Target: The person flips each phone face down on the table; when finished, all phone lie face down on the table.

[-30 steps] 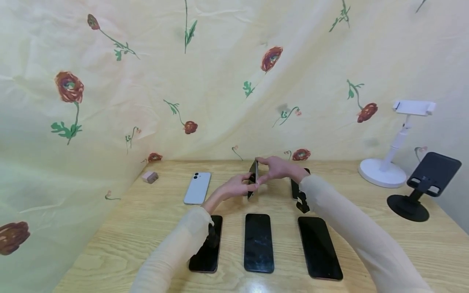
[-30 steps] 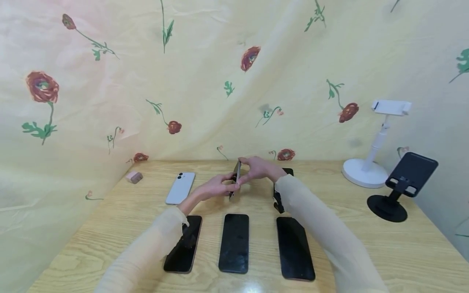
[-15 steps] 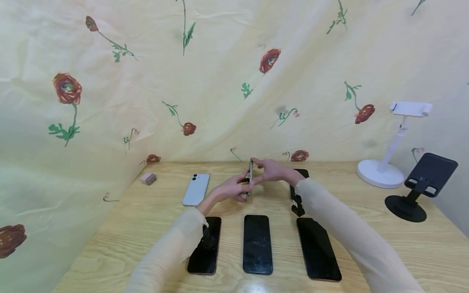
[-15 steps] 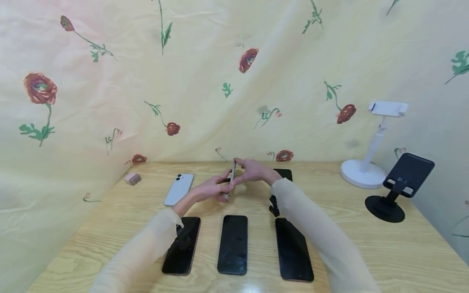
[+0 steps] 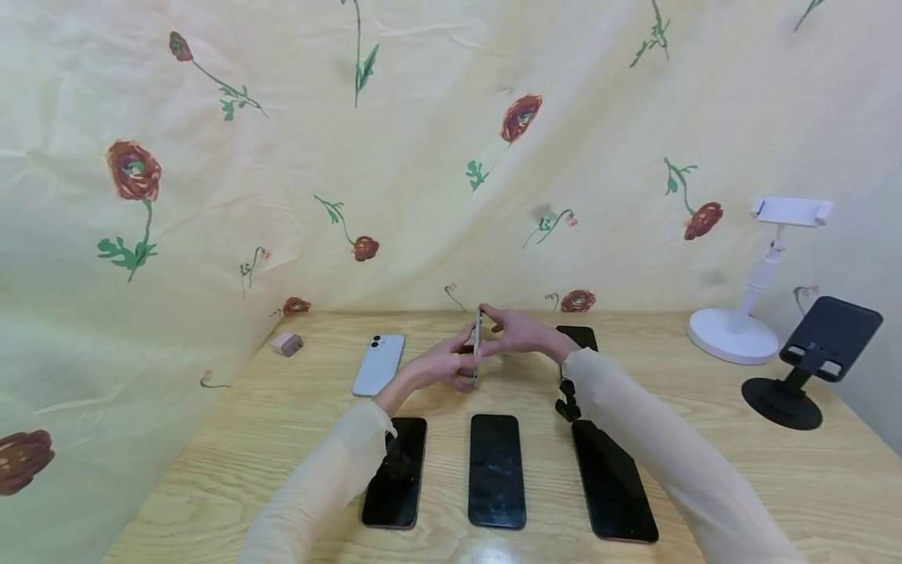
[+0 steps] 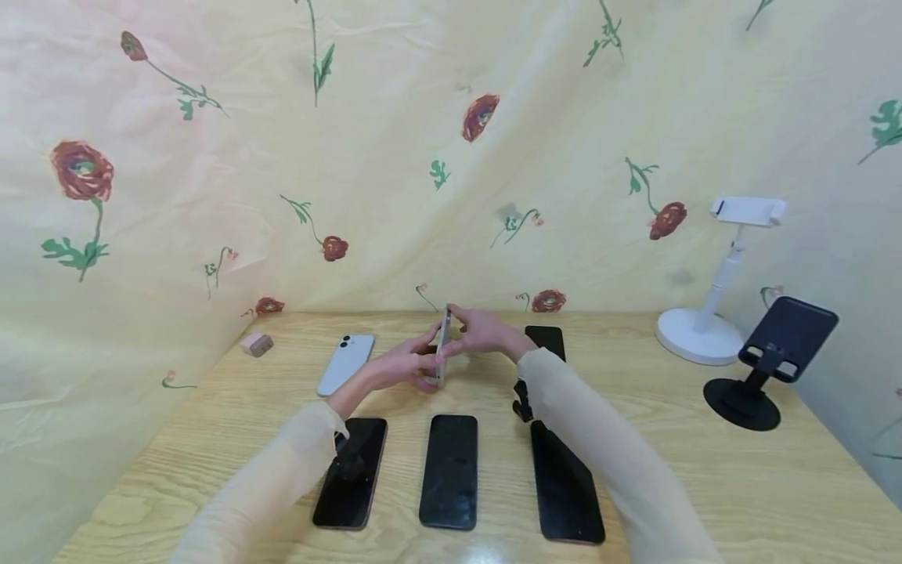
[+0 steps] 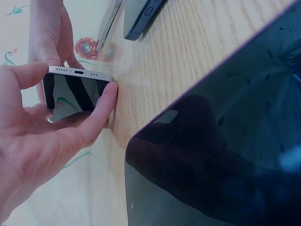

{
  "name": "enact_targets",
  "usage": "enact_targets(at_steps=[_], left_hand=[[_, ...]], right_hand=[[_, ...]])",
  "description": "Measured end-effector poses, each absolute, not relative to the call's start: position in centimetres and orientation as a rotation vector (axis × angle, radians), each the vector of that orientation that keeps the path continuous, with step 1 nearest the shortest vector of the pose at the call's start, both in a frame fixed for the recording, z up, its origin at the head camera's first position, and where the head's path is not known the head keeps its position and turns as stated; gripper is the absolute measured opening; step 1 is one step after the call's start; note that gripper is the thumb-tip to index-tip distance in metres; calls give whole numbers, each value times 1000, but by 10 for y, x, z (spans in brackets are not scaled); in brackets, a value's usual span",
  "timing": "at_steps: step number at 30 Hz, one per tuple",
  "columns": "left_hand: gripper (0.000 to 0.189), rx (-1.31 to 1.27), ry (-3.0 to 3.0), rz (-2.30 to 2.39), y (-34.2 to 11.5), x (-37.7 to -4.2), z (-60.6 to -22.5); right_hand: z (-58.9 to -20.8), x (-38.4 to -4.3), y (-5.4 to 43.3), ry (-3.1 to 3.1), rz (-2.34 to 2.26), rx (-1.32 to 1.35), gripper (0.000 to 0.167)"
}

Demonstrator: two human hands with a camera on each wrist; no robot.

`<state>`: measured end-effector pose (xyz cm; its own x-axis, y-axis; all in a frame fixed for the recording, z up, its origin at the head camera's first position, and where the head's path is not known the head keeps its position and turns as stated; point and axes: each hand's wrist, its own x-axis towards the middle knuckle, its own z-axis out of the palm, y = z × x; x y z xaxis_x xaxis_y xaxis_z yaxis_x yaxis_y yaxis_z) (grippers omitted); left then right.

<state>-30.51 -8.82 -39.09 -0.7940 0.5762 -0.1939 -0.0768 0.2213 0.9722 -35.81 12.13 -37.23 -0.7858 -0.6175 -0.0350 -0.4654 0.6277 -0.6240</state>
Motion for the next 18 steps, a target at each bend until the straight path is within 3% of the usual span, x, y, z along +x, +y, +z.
enact_targets(at_steps=[18], left_hand=[[81, 401, 1861, 1695, -100, -304, -393]], right_hand=[[-390, -357, 112, 2566, -997, -957, 109]])
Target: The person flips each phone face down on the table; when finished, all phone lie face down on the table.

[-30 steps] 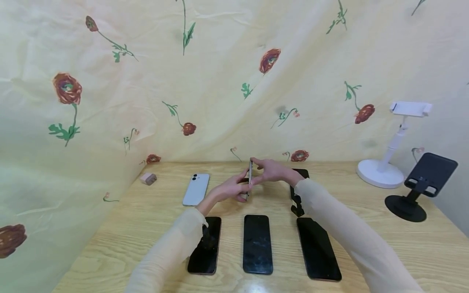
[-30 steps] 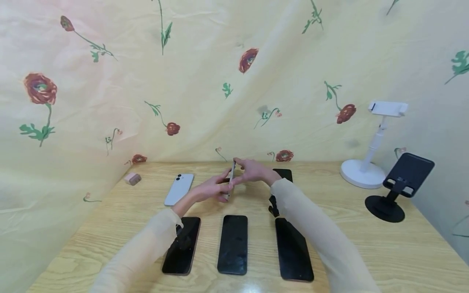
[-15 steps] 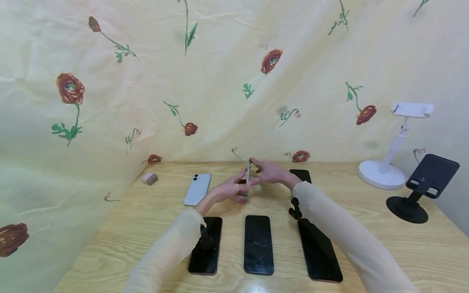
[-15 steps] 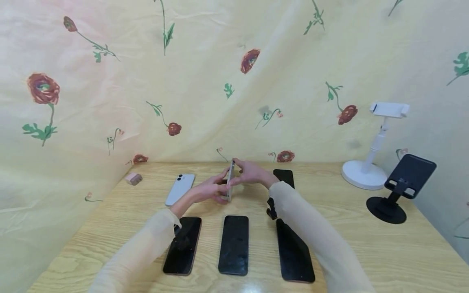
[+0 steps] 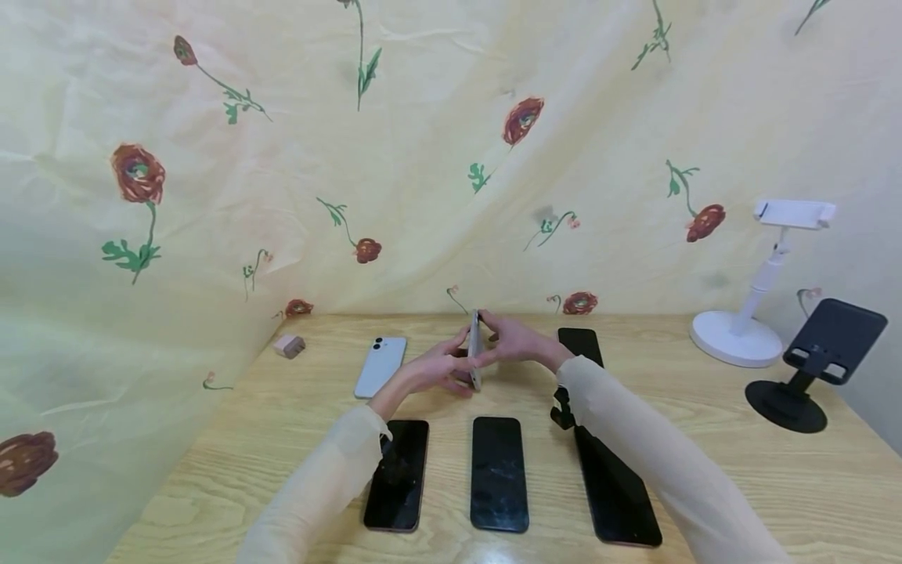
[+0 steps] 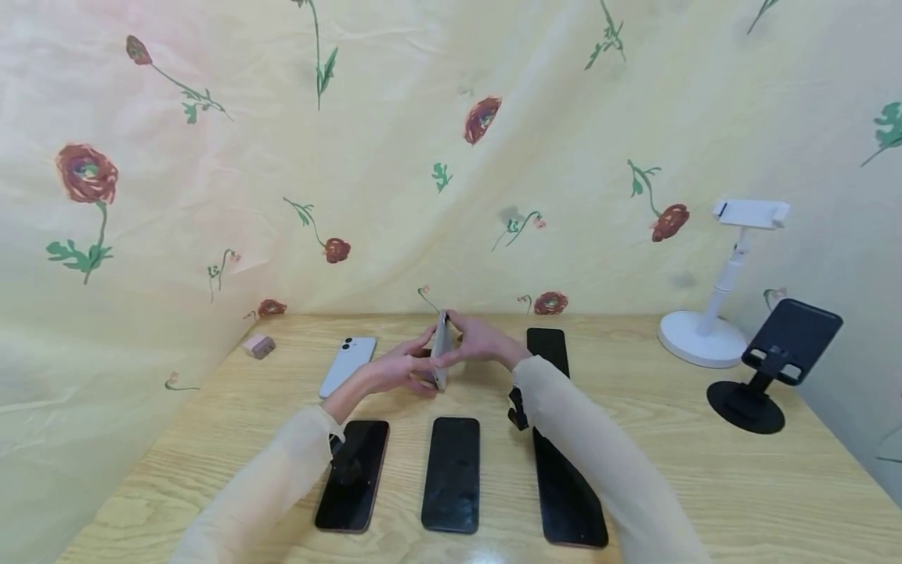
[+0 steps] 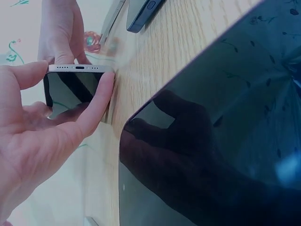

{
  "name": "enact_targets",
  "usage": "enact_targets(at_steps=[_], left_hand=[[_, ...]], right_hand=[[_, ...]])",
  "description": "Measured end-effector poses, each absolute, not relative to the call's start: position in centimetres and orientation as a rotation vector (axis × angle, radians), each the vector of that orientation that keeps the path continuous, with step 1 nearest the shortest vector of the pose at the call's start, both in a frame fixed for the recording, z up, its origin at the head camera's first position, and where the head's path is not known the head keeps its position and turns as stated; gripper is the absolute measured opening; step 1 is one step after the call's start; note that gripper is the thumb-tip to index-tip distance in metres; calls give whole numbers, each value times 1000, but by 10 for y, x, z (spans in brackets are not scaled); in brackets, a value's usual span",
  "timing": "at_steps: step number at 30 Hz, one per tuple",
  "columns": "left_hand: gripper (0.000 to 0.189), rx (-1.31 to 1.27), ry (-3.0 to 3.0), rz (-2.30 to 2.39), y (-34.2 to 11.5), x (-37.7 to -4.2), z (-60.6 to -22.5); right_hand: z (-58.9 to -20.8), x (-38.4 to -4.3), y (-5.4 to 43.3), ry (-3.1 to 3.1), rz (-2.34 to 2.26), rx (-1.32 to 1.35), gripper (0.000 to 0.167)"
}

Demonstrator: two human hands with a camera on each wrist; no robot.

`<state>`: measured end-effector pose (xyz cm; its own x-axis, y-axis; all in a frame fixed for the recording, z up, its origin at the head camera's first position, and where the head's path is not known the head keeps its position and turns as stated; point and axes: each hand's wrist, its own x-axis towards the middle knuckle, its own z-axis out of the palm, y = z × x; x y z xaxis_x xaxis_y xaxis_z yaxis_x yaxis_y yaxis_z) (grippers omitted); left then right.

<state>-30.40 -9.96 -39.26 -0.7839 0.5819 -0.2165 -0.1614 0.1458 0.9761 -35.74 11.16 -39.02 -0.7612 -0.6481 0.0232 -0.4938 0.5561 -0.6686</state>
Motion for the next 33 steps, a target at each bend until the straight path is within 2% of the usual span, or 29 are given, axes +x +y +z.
enact_targets(at_steps=[9, 19, 23, 28, 33], left_hand=[[76, 423, 1846, 1688, -105, -304, -390], [75, 485, 1818, 1680, -115, -304, -405], [76, 491, 1820, 1678, -117, -305, -407], [81, 469, 1854, 1664, -116, -305, -407], [94, 392, 1960, 1638, -113, -306, -408]], right_hand=[[-394, -356, 111, 2620, -897, -948, 115], [-400, -357, 107, 2668, -778, -975, 102], [-401, -357, 106, 2681, -744, -970, 102], [-402, -356, 106, 2673, -732, -907, 107], [-405, -356, 104, 2672, -733, -910, 106]])
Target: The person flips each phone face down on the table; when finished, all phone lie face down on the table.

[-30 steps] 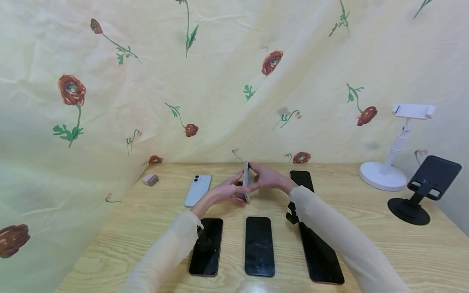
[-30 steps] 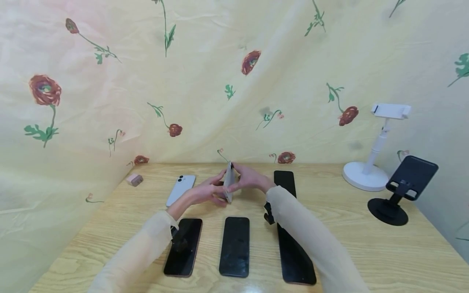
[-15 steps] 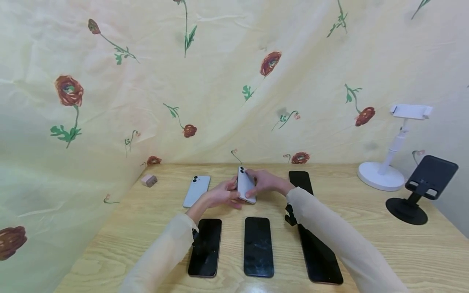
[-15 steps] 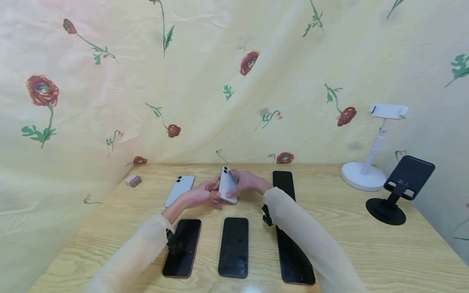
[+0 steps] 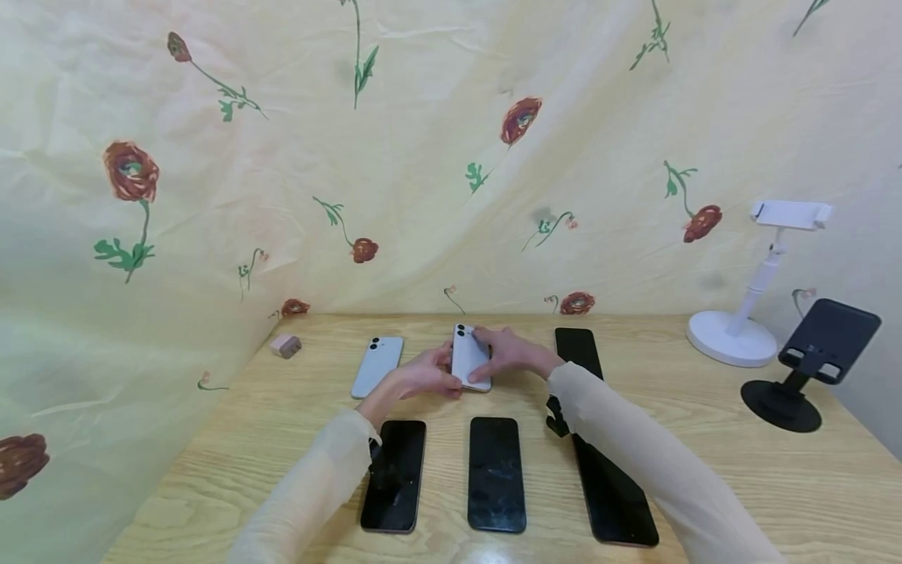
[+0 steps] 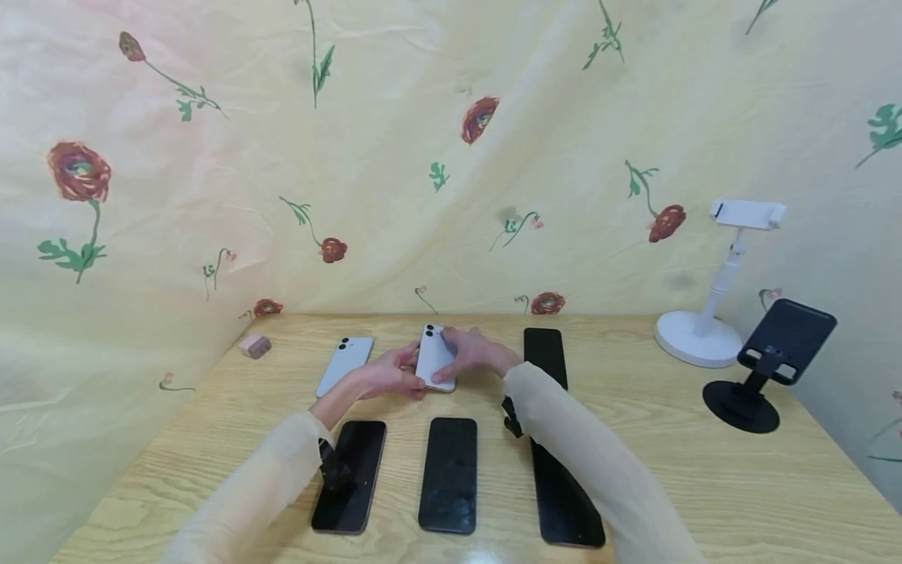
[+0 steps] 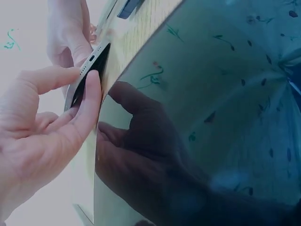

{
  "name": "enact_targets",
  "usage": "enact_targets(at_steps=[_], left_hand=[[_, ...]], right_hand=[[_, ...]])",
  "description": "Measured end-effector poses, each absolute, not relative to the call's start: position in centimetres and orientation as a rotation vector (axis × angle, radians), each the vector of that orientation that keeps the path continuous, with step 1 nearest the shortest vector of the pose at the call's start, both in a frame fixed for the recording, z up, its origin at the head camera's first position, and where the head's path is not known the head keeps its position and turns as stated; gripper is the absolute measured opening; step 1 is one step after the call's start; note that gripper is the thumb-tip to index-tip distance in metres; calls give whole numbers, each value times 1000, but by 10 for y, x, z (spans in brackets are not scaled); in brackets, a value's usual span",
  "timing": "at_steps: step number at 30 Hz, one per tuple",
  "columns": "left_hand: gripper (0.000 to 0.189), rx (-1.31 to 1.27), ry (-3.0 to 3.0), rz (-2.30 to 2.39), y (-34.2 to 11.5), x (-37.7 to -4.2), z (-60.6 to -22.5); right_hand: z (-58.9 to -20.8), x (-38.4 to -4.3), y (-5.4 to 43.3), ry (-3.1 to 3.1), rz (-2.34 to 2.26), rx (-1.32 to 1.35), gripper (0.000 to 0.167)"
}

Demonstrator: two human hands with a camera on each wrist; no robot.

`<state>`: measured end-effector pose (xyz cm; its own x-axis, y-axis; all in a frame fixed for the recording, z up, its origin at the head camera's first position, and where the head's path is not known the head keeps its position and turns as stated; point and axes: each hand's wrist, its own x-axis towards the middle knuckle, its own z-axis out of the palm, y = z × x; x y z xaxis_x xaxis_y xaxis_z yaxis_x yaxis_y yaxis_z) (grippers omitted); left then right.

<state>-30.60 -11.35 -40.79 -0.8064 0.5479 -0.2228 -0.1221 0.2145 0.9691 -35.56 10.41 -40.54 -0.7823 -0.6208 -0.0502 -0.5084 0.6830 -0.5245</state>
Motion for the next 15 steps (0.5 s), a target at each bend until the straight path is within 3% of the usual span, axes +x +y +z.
enact_targets(at_steps=[7, 15], left_hand=[[99, 418, 2161, 1508, -110, -307, -409], [86, 413, 2322, 1333, -104, -309, -406]], right_hand=[[-409, -355, 101, 2687, -685, -898, 106], [-408, -350, 101, 2703, -629, -847, 103]])
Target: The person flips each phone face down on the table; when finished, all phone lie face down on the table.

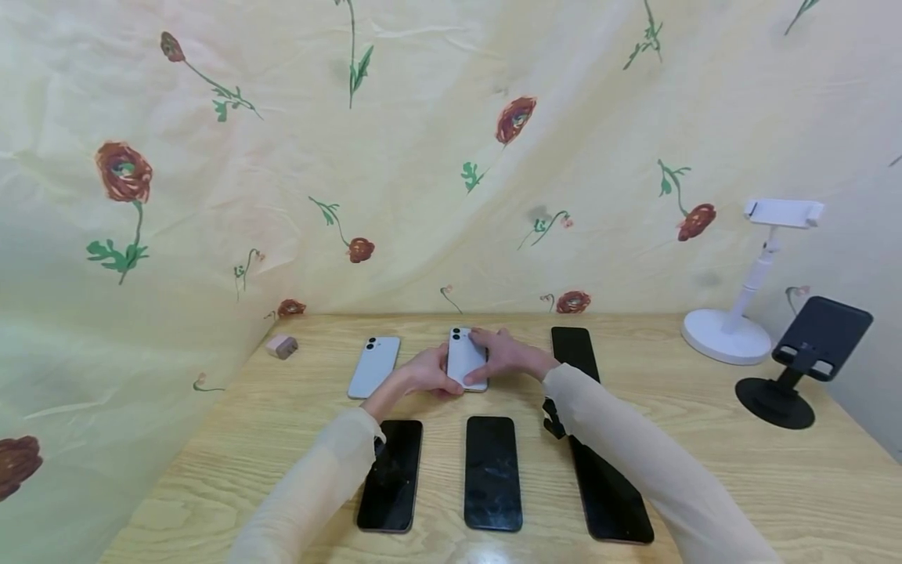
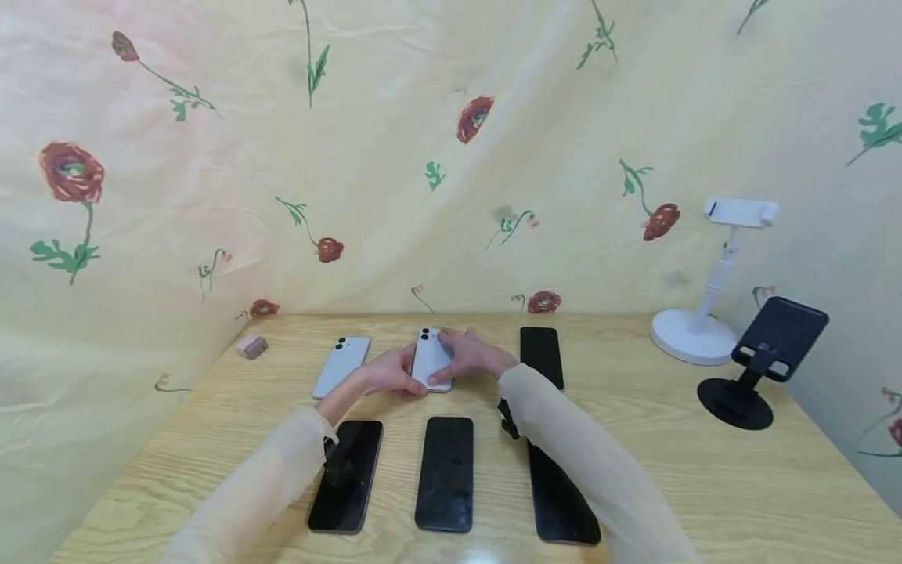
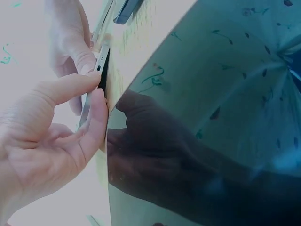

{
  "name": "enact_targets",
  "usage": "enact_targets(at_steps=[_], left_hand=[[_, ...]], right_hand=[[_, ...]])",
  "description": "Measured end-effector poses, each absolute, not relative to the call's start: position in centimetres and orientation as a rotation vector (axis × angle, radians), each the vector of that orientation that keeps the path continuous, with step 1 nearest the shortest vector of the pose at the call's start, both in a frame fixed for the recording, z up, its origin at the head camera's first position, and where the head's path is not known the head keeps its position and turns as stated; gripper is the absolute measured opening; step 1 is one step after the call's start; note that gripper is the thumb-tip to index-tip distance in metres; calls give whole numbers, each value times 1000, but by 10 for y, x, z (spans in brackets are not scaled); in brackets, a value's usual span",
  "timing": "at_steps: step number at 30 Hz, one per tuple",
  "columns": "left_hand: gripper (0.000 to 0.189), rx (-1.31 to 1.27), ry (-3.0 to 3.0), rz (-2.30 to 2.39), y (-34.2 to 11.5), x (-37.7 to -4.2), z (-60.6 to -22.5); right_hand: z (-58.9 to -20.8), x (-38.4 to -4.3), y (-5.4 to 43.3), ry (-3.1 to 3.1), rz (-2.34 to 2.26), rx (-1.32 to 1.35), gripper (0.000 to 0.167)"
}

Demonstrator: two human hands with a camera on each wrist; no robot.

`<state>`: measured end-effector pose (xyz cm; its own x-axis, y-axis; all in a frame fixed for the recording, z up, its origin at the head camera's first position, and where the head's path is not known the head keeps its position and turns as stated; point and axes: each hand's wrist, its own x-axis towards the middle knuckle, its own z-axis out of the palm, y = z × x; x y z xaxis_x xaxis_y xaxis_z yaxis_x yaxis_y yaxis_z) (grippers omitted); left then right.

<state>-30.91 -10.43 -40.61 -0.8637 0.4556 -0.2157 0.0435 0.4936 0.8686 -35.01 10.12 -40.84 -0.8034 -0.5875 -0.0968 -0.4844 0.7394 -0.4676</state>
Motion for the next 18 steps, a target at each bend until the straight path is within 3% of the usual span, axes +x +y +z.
enact_targets(at_steps=[7, 18], left_hand=[[74, 400, 2360, 1236, -103, -307, -401], [76, 379, 2417, 1129, -101, -305, -398]], right_hand=[[-410, -349, 102, 2691, -630, -841, 101], [-409, -346, 104, 2680, -658, -857, 101]])
